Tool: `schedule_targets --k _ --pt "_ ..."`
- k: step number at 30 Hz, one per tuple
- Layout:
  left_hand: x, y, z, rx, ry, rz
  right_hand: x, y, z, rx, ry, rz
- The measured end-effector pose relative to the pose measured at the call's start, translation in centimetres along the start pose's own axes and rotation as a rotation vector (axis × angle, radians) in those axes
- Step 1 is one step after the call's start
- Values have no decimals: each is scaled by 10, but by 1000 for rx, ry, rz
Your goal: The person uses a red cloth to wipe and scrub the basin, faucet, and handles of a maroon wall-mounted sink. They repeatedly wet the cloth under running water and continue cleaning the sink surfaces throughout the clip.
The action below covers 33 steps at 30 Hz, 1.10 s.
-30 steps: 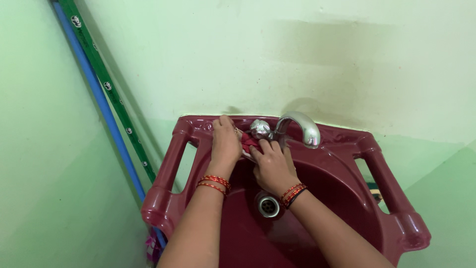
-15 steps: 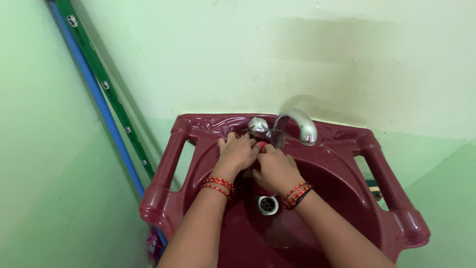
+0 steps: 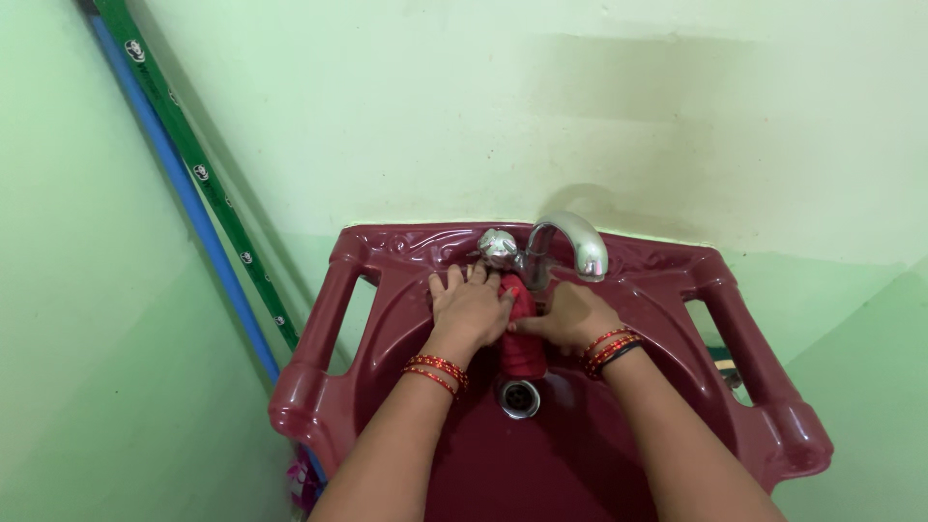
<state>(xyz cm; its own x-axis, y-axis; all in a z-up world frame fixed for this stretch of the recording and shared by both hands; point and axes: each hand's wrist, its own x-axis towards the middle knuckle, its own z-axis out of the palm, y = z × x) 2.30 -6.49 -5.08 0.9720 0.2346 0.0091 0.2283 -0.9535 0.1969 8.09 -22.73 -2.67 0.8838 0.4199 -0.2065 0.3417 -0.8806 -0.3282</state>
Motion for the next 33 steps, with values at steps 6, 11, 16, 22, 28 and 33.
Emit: schedule_targets --k 6,11,16,22,28,33 --pt "-6 8 5 33 138 2 36 20 41 274 -87 -170" --pt "-12 13 -4 58 211 -18 46 35 37 538 -23 -213" --pt "-21 17 -18 -51 121 -10 43 49 -1 700 50 20" --pt "-20 33 -7 -52 201 43 24 54 -24 764 162 88" --pt "-17 44 25 120 340 139 9 39 -17 179 908 -56" --pt "-9 38 25 110 382 116 26 45 7 -135 835 -131"
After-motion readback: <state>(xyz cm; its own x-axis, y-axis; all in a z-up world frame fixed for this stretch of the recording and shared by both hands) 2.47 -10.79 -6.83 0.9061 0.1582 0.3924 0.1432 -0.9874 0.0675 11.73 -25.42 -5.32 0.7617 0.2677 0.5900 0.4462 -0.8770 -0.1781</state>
